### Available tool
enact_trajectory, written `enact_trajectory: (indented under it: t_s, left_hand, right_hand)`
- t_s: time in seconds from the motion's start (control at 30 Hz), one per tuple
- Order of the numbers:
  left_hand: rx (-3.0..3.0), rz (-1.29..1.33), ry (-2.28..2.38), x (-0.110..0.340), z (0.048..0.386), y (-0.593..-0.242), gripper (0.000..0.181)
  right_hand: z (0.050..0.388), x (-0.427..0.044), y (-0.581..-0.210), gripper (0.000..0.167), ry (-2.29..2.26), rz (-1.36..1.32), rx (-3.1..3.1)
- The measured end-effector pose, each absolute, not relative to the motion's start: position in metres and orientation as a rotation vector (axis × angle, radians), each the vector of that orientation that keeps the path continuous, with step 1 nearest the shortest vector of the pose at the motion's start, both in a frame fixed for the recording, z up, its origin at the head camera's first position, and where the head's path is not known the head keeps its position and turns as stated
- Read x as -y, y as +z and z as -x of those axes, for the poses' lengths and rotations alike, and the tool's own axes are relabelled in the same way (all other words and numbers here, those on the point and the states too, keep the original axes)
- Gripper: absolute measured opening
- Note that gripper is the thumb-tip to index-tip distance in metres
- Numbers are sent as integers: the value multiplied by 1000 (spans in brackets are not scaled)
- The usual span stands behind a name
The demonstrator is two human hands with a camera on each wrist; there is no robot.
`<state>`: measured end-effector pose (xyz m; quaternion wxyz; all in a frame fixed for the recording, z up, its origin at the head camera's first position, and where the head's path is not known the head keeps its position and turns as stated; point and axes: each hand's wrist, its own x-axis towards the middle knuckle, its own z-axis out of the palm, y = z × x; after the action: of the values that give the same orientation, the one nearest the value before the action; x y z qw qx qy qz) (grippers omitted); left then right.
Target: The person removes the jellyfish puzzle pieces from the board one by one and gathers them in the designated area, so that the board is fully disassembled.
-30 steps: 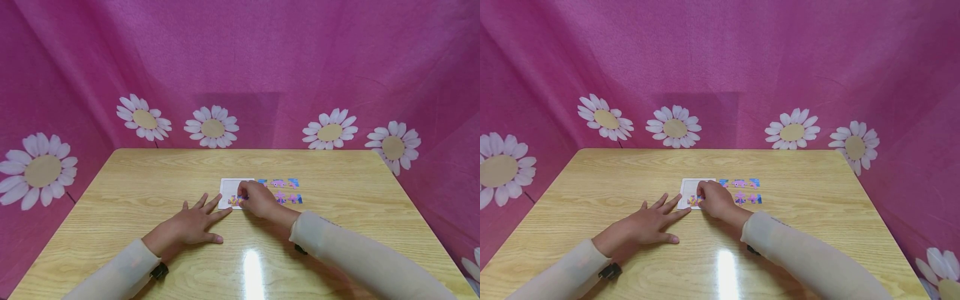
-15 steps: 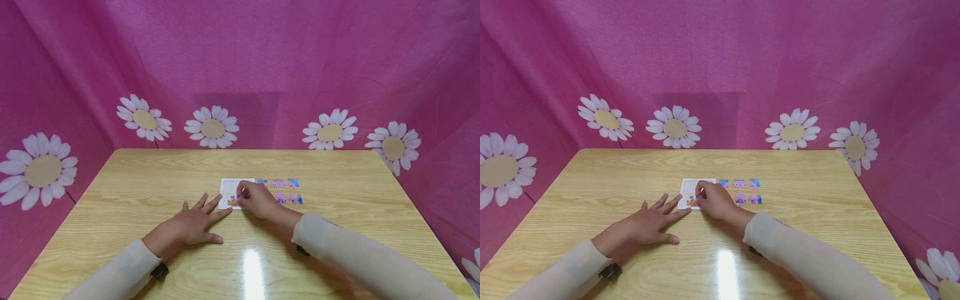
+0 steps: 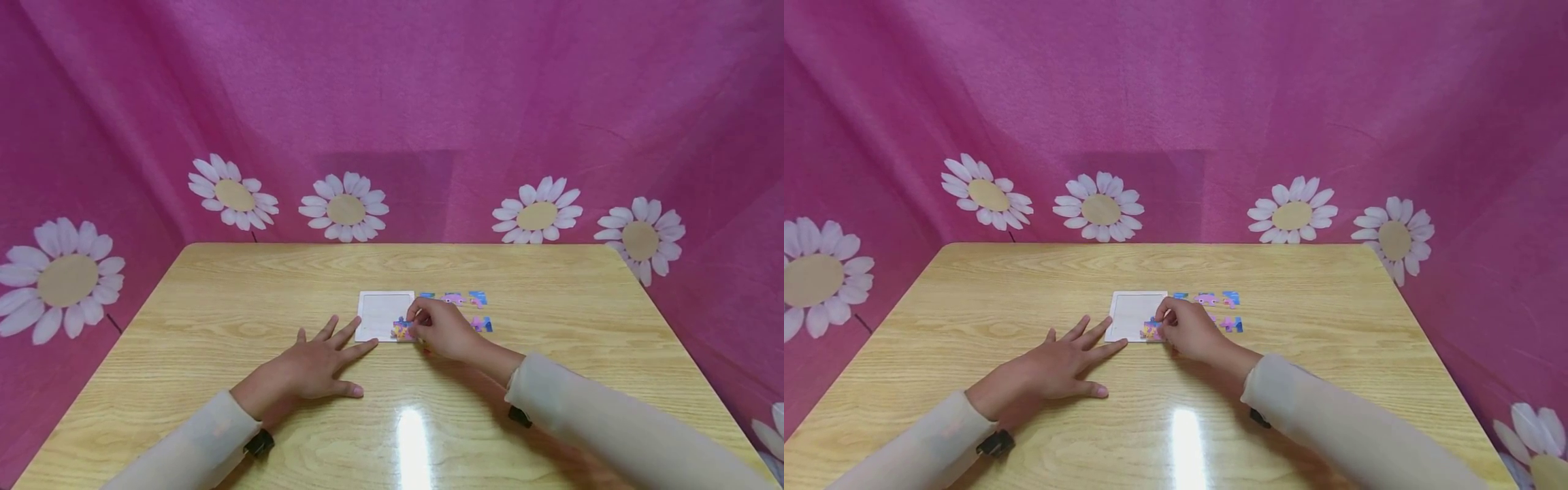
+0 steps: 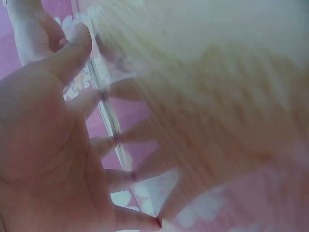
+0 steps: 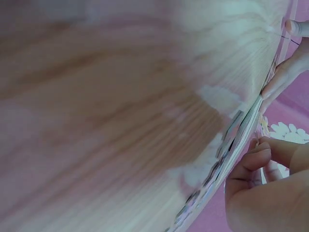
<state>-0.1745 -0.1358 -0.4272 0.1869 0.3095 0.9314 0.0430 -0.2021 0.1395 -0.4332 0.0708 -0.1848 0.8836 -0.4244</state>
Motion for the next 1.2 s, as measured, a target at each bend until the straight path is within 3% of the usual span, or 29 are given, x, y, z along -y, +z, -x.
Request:
enact_trajectory:
  t_s: [0.7,1.2]
  left_hand:
    - [-2610,-849,147,136,173,-426,81]
    - [-2617,-850,143,135,173,-426,81]
  right_hand:
    - [180,-208,-444,7,-1252,476,-2728]
    - [169,-226,-444,7,-1242,433,-2727]
